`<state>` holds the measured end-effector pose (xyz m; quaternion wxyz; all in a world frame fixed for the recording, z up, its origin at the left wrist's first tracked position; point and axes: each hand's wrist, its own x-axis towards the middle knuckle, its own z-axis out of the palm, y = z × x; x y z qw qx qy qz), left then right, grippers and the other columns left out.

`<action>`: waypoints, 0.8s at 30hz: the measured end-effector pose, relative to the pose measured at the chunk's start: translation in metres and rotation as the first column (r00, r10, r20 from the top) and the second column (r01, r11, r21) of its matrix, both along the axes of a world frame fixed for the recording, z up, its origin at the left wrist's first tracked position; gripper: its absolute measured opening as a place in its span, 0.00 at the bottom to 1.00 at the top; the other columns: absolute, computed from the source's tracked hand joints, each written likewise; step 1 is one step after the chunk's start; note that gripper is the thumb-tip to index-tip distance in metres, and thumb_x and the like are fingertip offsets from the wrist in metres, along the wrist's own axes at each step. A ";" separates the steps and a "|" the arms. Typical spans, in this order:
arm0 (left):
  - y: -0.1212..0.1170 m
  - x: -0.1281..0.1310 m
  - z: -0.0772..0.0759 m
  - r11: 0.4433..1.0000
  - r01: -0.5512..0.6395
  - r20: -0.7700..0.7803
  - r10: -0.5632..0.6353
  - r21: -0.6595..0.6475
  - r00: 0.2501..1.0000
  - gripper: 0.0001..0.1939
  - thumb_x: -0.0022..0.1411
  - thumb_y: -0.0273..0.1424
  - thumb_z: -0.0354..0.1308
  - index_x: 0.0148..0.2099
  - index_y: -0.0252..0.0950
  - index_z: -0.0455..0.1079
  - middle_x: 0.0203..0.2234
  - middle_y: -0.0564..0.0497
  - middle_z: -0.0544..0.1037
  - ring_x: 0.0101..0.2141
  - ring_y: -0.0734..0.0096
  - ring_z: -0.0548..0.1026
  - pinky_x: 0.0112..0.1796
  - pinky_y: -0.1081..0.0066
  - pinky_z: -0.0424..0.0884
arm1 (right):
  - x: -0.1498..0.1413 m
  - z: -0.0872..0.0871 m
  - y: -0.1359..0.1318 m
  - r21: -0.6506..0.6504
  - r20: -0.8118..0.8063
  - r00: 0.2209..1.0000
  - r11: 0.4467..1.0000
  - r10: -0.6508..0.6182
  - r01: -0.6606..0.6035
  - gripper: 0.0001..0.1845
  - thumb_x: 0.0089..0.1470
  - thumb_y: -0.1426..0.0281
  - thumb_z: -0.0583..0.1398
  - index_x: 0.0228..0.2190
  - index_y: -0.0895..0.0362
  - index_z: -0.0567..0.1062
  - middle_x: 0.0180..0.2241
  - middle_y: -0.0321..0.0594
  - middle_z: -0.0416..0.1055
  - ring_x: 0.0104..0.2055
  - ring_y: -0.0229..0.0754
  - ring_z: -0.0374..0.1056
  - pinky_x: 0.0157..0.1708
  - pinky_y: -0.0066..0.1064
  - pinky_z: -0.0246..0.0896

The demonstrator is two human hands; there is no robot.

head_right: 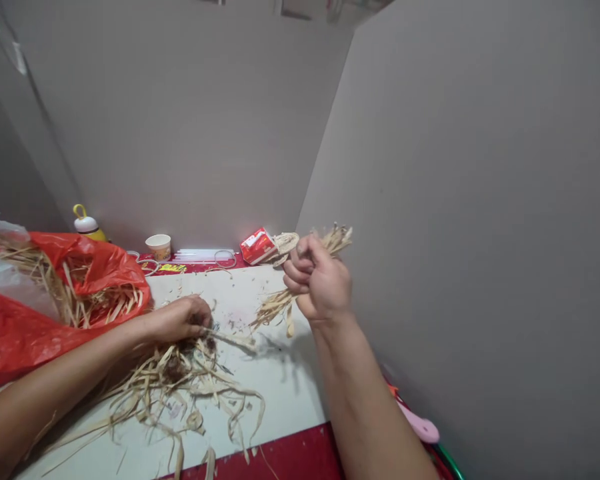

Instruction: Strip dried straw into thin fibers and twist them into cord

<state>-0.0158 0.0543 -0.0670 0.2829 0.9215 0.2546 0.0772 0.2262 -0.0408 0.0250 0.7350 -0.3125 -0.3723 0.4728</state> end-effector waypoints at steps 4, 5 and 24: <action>0.003 -0.008 0.023 0.898 -0.068 0.160 0.152 -0.435 0.975 0.08 0.52 0.33 0.62 0.33 0.34 0.69 0.23 0.55 0.72 0.24 0.77 0.67 0.28 0.76 0.61 | 0.008 -0.006 0.004 -0.086 0.051 0.992 0.990 0.115 -0.110 0.19 0.47 0.59 0.65 0.21 0.57 0.62 0.16 0.24 0.40 0.14 0.26 0.34 0.11 0.17 0.31; 0.004 -0.009 0.027 0.855 -0.058 0.215 0.195 -0.516 0.957 0.10 0.51 0.33 0.63 0.33 0.33 0.69 0.23 0.55 0.73 0.24 0.77 0.68 0.28 0.75 0.61 | 0.009 -0.007 0.004 -0.111 0.076 0.986 0.984 0.146 -0.137 0.19 0.47 0.59 0.65 0.21 0.57 0.63 0.16 0.24 0.40 0.14 0.25 0.35 0.11 0.17 0.32; -0.013 0.005 0.023 0.722 0.028 0.439 0.390 -0.692 0.809 0.15 0.45 0.34 0.69 0.32 0.31 0.71 0.23 0.52 0.77 0.25 0.77 0.71 0.31 0.74 0.63 | -0.058 -0.064 0.034 -0.183 0.089 0.995 0.983 0.040 -0.023 0.21 0.39 0.56 0.68 0.28 0.60 0.72 0.14 0.22 0.43 0.15 0.25 0.38 0.13 0.19 0.33</action>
